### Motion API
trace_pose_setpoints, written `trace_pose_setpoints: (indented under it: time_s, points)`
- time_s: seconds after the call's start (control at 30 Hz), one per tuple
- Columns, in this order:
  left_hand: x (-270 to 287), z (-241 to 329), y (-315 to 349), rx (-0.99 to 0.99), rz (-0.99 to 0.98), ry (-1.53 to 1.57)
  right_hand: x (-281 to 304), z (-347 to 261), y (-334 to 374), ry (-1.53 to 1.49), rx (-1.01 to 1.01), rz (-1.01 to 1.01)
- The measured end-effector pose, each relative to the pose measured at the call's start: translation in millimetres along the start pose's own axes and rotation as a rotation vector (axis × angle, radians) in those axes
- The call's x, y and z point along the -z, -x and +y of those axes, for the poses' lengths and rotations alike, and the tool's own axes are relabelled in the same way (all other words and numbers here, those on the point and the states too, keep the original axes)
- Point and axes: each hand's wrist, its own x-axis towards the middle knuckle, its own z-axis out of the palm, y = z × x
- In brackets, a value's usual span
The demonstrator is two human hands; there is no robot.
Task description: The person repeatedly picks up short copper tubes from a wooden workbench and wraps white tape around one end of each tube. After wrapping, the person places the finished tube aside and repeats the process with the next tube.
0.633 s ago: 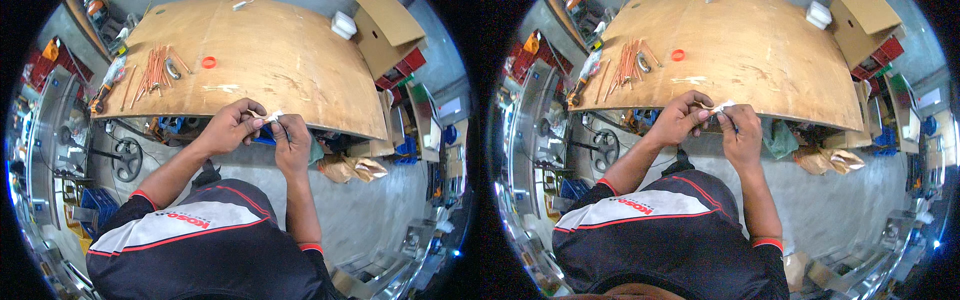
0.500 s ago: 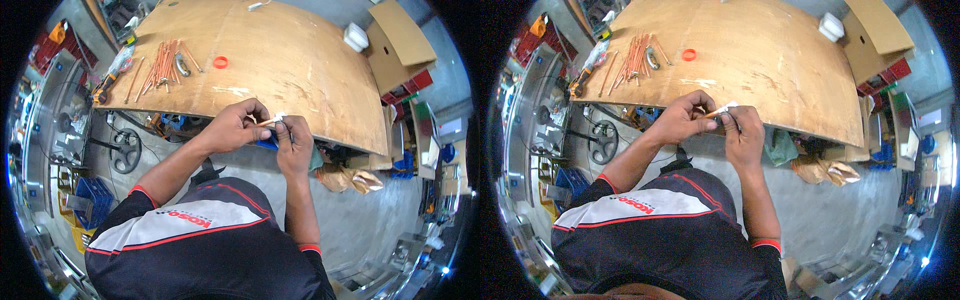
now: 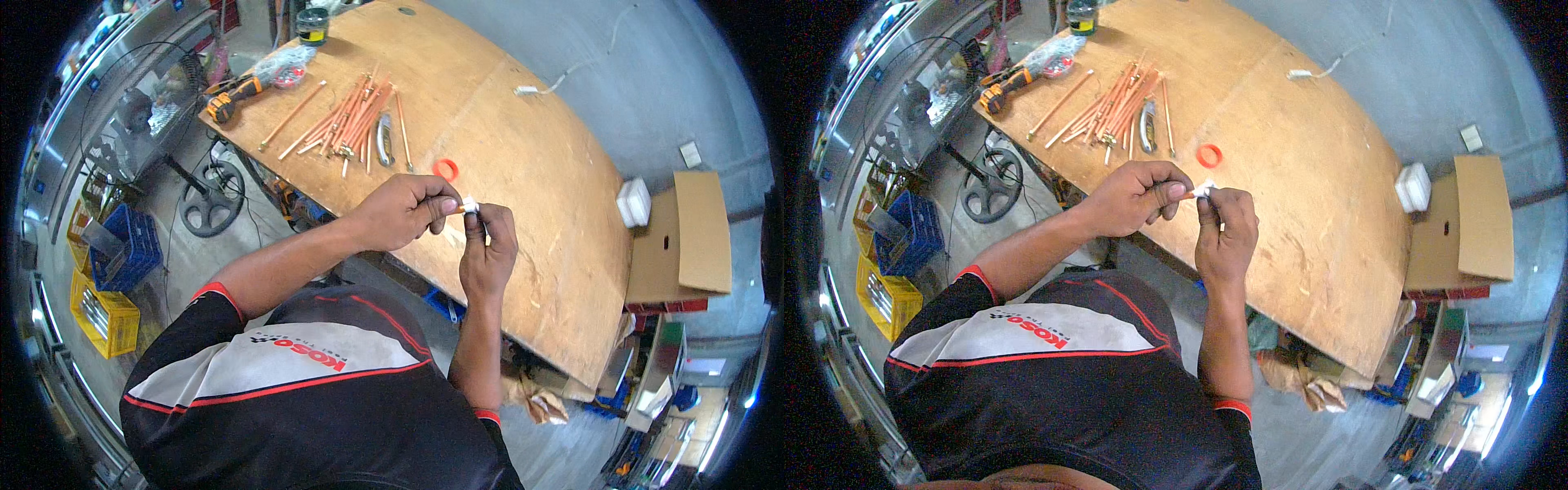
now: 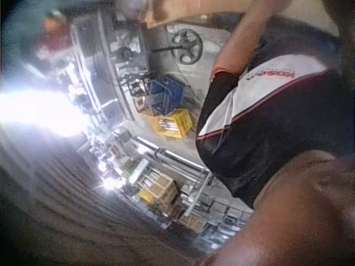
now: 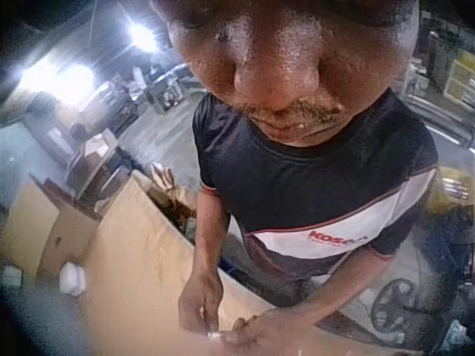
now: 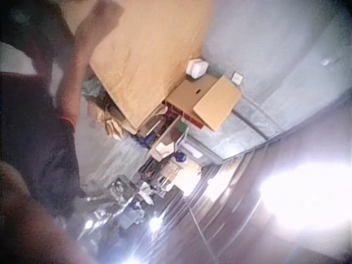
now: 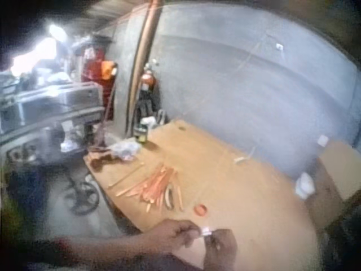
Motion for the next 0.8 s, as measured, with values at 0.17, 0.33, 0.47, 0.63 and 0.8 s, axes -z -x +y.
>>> trace_pose_setpoints:
  time_s: [0.17, 0.33, 0.47, 0.63, 0.8]
  points:
    - [47, 10, -10, 0.07, -0.041, 0.121, -37, 0, -32, -0.179, 0.002, -0.075]
    - [73, -8, -26, 0.05, 0.062, 0.155, -64, 8, -57, -0.238, 0.031, -0.127]
    - [76, -26, -43, -0.088, 0.225, -0.028, -76, 14, -78, -0.235, 0.039, -0.161]
    - [64, -6, -55, 0.065, 0.3, -0.059, -71, 36, -101, -0.207, 0.049, -0.218]
    - [54, -1, -83, 0.137, 0.212, 0.157, -62, 67, -119, -0.384, 0.027, -0.23]
